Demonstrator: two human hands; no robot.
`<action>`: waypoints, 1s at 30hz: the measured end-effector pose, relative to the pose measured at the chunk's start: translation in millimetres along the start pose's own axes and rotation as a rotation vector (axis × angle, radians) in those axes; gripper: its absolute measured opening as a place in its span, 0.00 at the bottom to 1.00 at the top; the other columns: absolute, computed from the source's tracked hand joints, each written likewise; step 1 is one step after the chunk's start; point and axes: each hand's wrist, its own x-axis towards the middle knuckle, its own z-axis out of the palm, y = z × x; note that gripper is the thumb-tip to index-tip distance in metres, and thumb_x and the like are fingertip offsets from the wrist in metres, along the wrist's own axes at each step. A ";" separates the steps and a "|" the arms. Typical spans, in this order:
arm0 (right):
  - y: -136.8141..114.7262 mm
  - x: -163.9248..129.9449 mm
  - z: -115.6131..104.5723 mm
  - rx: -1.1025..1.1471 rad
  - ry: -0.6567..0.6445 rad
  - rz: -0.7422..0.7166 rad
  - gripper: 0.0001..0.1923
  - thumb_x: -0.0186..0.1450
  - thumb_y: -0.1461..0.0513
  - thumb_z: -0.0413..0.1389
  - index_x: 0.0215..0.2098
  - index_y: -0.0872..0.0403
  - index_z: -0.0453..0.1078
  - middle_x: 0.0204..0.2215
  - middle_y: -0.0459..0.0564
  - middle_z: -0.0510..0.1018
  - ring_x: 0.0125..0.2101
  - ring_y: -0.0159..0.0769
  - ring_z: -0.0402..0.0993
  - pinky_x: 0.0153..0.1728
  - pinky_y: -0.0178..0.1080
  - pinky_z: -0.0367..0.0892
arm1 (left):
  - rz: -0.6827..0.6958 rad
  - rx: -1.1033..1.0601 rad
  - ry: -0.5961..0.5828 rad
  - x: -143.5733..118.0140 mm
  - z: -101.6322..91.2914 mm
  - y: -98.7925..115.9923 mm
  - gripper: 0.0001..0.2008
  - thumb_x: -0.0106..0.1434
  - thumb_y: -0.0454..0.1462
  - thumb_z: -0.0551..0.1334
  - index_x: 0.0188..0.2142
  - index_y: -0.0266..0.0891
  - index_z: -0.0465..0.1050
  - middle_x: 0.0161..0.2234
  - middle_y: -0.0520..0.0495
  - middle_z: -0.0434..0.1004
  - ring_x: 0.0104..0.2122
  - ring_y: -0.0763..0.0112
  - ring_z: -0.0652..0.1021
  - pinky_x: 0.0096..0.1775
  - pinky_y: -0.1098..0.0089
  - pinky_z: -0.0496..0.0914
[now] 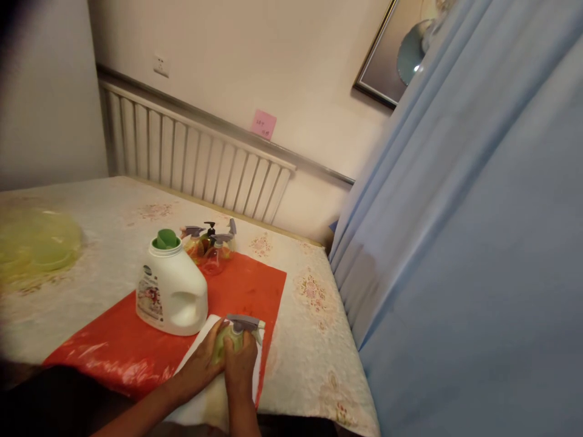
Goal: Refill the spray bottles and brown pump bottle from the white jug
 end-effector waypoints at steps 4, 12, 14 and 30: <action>1.6 25.7 -15.6 0.085 0.014 0.081 0.10 0.60 0.58 0.56 0.34 0.55 0.76 0.29 0.50 0.81 0.30 0.41 0.77 0.32 0.38 0.71 | 0.003 0.091 0.065 -8.3 -3.0 -17.5 0.32 0.64 0.42 0.59 0.65 0.41 0.53 0.59 0.35 0.69 0.55 0.54 0.75 0.56 0.50 0.70; -0.6 88.3 -12.1 0.122 0.003 0.042 0.15 0.58 0.54 0.58 0.37 0.56 0.77 0.32 0.51 0.81 0.34 0.43 0.76 0.37 0.39 0.69 | 0.029 0.367 0.073 0.9 -5.7 -46.2 0.20 0.66 0.44 0.56 0.54 0.38 0.71 0.51 0.37 0.78 0.52 0.52 0.77 0.54 0.52 0.72; 2.6 101.3 0.7 0.117 -0.010 0.030 0.14 0.57 0.55 0.59 0.35 0.56 0.78 0.30 0.50 0.80 0.32 0.41 0.75 0.34 0.38 0.68 | 0.057 0.415 0.079 -0.8 -3.5 -51.1 0.19 0.67 0.45 0.56 0.52 0.40 0.72 0.50 0.38 0.79 0.51 0.52 0.78 0.52 0.52 0.74; -16.1 164.0 139.1 0.052 -0.156 -0.091 0.06 0.55 0.58 0.59 0.27 0.51 0.75 0.25 0.44 0.78 0.27 0.36 0.71 0.32 0.35 0.66 | 0.312 0.629 0.260 -8.7 -6.5 -50.1 0.16 0.69 0.48 0.52 0.50 0.49 0.72 0.41 0.44 0.85 0.38 0.59 0.85 0.38 0.65 0.82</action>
